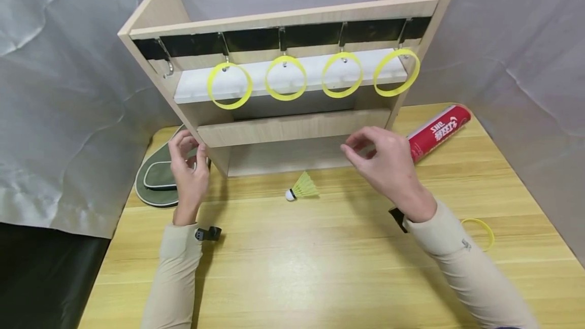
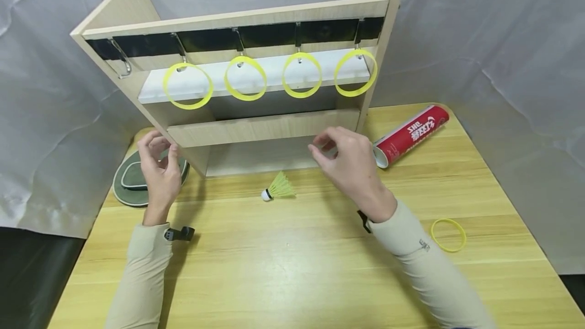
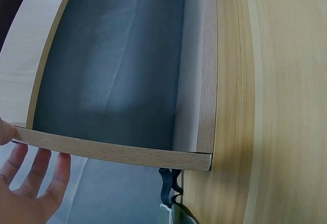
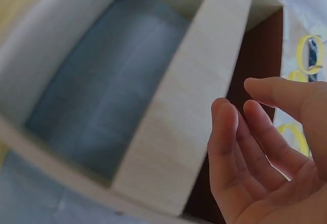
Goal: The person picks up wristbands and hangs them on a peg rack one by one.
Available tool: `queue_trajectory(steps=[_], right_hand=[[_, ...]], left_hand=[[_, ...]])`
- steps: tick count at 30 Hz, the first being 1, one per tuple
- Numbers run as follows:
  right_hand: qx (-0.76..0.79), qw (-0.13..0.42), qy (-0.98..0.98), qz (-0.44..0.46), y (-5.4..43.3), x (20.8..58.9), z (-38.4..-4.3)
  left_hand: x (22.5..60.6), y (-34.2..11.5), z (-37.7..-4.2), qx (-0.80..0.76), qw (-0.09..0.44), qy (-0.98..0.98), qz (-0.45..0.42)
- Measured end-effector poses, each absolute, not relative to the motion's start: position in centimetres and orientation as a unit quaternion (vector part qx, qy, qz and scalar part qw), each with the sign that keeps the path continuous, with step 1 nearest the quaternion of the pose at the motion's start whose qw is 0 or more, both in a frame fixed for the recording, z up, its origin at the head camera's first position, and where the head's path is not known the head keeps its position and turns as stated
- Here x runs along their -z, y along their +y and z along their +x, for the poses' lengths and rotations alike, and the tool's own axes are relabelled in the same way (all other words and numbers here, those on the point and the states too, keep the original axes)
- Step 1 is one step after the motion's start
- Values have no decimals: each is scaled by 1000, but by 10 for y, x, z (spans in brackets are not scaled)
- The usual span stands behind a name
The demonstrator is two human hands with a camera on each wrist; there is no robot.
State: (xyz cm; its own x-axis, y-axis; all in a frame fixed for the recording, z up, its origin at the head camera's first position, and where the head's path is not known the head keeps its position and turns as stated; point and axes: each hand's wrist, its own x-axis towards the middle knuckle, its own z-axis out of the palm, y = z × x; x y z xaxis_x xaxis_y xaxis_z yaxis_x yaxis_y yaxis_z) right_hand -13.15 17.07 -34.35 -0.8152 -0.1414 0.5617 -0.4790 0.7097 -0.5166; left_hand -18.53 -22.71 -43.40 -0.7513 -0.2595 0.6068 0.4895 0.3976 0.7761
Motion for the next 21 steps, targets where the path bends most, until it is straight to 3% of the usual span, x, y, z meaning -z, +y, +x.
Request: queue_trajectory(steps=[21], right_hand=[[-301,186,-932,80,263,399,-109]], left_hand=[[433,-226,-184,548,345,-758,-74]])
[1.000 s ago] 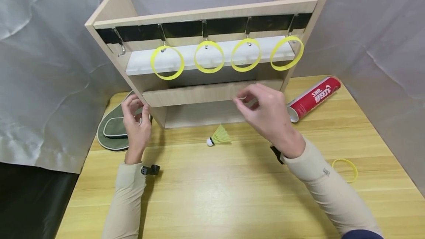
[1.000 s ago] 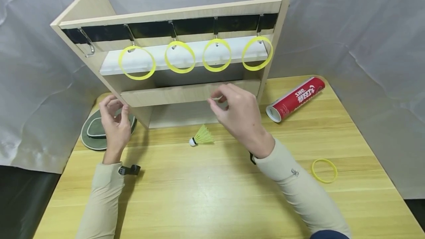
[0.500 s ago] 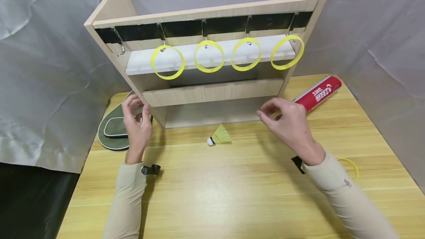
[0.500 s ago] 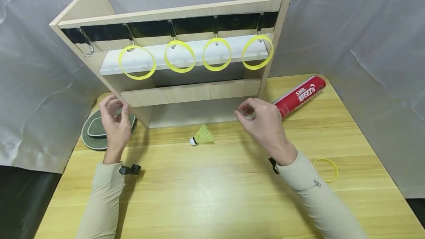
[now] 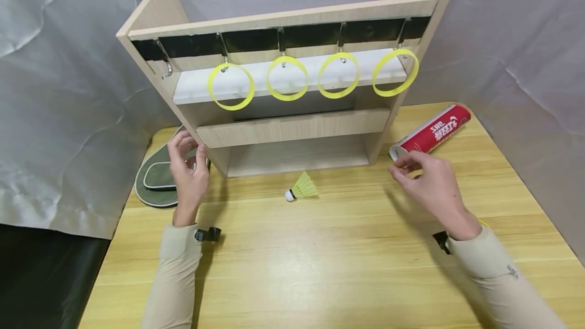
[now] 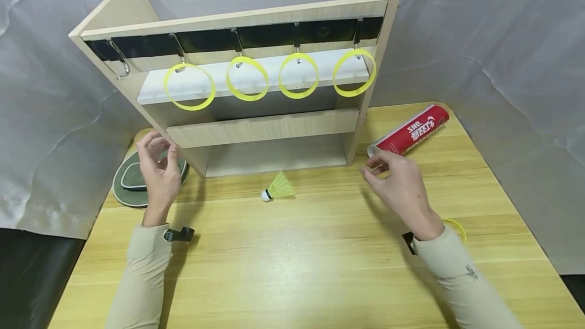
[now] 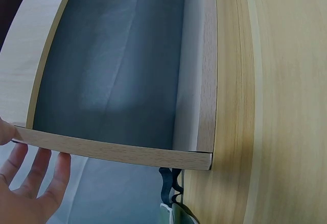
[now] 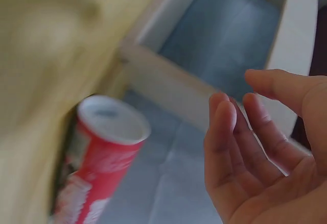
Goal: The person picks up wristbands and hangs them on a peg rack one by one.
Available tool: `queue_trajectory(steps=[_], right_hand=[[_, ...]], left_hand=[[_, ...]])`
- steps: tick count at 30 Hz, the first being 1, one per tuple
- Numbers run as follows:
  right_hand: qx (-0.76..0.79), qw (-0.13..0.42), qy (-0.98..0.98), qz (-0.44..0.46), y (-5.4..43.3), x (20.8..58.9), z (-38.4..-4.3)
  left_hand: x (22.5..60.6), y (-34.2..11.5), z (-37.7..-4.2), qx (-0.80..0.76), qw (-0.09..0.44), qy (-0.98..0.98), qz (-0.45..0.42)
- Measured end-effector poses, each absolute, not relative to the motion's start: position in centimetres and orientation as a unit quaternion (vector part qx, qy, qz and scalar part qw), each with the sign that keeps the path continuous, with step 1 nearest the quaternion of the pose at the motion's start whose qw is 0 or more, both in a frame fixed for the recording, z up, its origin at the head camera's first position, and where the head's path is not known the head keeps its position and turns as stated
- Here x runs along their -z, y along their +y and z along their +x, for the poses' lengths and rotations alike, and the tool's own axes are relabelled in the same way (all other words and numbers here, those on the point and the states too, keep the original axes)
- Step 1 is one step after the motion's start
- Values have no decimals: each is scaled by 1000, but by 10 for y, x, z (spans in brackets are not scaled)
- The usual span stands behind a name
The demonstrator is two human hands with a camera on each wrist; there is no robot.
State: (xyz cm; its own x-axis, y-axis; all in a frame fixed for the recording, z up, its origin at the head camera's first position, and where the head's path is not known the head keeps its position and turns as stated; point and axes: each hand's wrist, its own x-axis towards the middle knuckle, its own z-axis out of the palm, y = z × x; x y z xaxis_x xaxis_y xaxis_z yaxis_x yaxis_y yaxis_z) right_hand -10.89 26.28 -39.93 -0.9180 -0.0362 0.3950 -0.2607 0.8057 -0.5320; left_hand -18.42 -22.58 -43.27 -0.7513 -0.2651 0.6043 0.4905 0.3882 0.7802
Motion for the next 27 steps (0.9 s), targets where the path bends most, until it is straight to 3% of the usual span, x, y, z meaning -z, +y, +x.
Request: queue_trajectory(steps=[10,22,27], right_hand=[[-259,148,-954,23,313,419,-95],[-207,42,-977,-10,386,427,-79],[-177,-34,-984,-10,418,428,-74]], left_hand=[[433,-228,-184,548,346,-759,-69],[432,-225,-185,540,353,-761,-74],[432,-225,-186,540,353,-760,-75]])
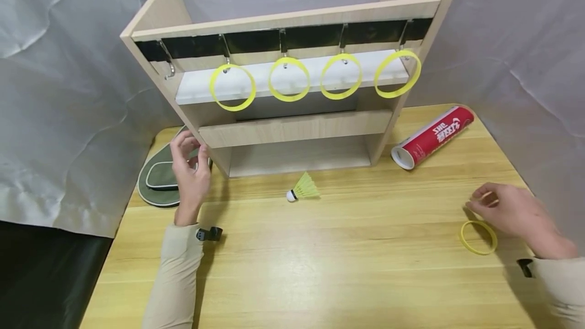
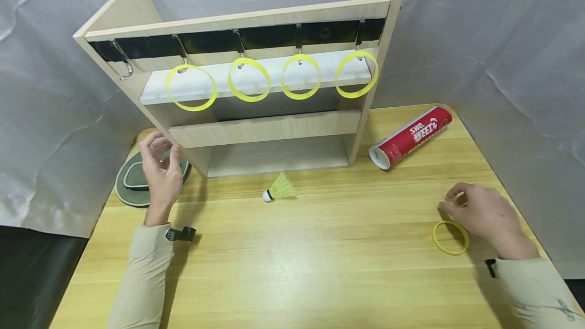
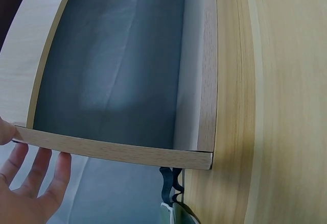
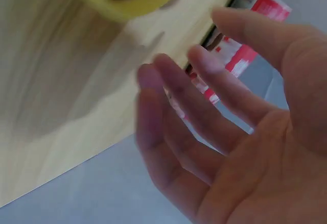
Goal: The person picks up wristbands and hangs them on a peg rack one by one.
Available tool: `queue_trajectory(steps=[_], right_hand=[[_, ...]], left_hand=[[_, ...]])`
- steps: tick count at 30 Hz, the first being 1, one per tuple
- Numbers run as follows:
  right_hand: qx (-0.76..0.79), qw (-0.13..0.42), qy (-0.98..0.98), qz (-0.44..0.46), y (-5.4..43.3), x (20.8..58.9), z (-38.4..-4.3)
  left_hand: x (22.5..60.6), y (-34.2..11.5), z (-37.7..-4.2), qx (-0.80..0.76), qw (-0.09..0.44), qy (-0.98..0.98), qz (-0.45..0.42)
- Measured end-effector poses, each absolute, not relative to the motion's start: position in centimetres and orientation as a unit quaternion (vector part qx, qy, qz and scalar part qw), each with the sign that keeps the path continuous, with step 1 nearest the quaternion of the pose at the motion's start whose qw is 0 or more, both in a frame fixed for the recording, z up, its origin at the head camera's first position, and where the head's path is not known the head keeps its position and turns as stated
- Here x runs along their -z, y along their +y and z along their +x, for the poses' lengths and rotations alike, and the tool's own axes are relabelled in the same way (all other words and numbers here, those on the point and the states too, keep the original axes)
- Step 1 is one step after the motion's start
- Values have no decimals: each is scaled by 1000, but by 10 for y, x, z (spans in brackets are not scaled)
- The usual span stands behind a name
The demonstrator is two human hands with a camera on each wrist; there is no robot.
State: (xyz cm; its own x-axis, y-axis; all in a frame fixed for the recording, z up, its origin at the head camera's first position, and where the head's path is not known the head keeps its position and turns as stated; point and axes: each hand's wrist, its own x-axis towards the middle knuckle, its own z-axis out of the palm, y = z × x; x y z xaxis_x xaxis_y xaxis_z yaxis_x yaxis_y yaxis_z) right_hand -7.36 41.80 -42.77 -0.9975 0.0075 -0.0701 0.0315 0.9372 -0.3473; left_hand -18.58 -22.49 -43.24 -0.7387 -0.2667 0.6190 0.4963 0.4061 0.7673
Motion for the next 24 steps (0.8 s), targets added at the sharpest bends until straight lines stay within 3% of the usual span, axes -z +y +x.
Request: queue_trajectory(steps=[5,9,24], right_hand=[[155,114,981,17,438,429,-70],[147,140,979,7,447,433,-66],[185,109,971,-106,440,451,-56]], left_hand=[[432,-226,-185,537,353,-762,-80],[432,-227,-185,535,352,-764,-82],[434,-227,-187,533,347,-766,-86]])
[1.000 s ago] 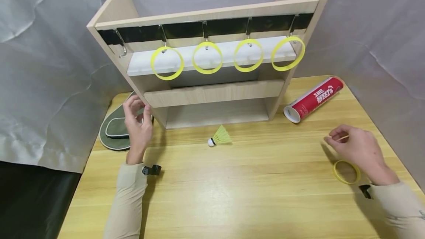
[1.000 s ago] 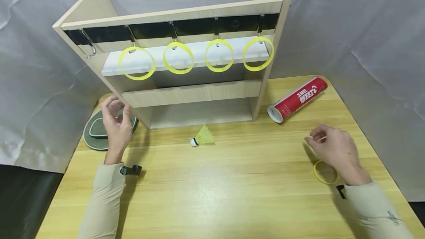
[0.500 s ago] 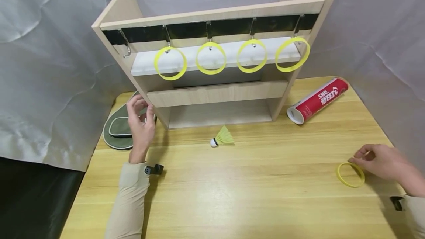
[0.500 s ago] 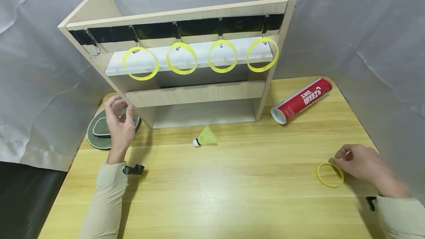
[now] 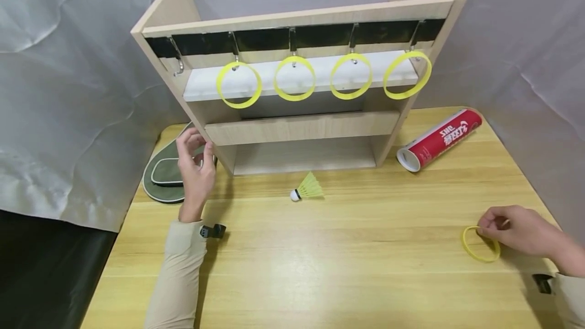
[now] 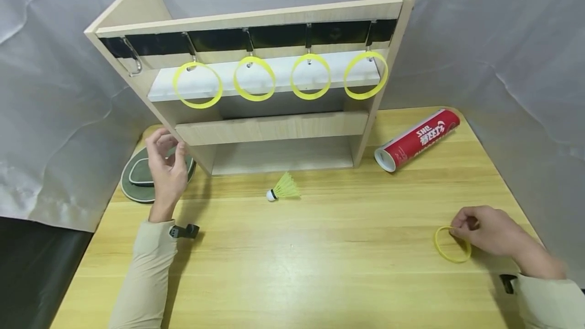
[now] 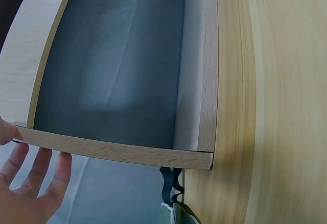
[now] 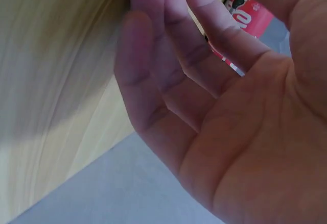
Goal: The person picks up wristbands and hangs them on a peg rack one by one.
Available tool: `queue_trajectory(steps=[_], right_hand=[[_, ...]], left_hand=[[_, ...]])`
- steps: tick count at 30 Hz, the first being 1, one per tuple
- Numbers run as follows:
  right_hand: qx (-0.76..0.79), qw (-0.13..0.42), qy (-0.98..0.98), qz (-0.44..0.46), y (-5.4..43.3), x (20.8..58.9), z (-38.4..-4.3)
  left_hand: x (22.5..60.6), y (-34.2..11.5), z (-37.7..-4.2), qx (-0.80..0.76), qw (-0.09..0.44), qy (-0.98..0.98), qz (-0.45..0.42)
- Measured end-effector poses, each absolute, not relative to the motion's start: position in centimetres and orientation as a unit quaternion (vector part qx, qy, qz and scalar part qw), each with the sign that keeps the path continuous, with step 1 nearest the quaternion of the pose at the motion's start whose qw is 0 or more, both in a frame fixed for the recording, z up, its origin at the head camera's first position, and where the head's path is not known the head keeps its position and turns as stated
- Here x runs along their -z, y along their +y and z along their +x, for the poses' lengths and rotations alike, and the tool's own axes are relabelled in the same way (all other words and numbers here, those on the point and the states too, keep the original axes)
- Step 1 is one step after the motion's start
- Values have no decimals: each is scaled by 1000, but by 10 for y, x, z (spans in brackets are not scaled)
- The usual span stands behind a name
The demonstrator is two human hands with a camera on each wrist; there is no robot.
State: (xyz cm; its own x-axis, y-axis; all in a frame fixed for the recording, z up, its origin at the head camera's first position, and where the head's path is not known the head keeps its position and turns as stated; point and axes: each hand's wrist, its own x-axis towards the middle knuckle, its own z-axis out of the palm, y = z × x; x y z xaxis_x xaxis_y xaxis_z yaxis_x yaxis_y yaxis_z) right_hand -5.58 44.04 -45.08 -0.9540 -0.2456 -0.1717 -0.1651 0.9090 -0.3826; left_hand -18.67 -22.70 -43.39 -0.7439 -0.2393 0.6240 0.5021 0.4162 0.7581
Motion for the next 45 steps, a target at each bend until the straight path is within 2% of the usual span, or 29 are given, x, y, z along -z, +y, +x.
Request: queue_trajectory(steps=[3,9,13,28,36,45], right_hand=[[195,108,969,-107,435,451,-58],[244,60,959,-130,416,449,-62],[300,51,942,-140,397,446,-72],[354,41,917,-176,319,426,-104],[383,58,904,-183,289,421,-115],[413,47,886,-207,253,406,-130]], left_hand=[[434,-227,-188,534,343,-768,-83],[434,-227,-187,536,338,-769,-83],[433,-227,-186,537,340,-767,-84],[433,-229,-187,541,340,-764,-88],[433,-224,-186,542,337,-765,-85],[432,-225,-185,547,340,-761,-81]])
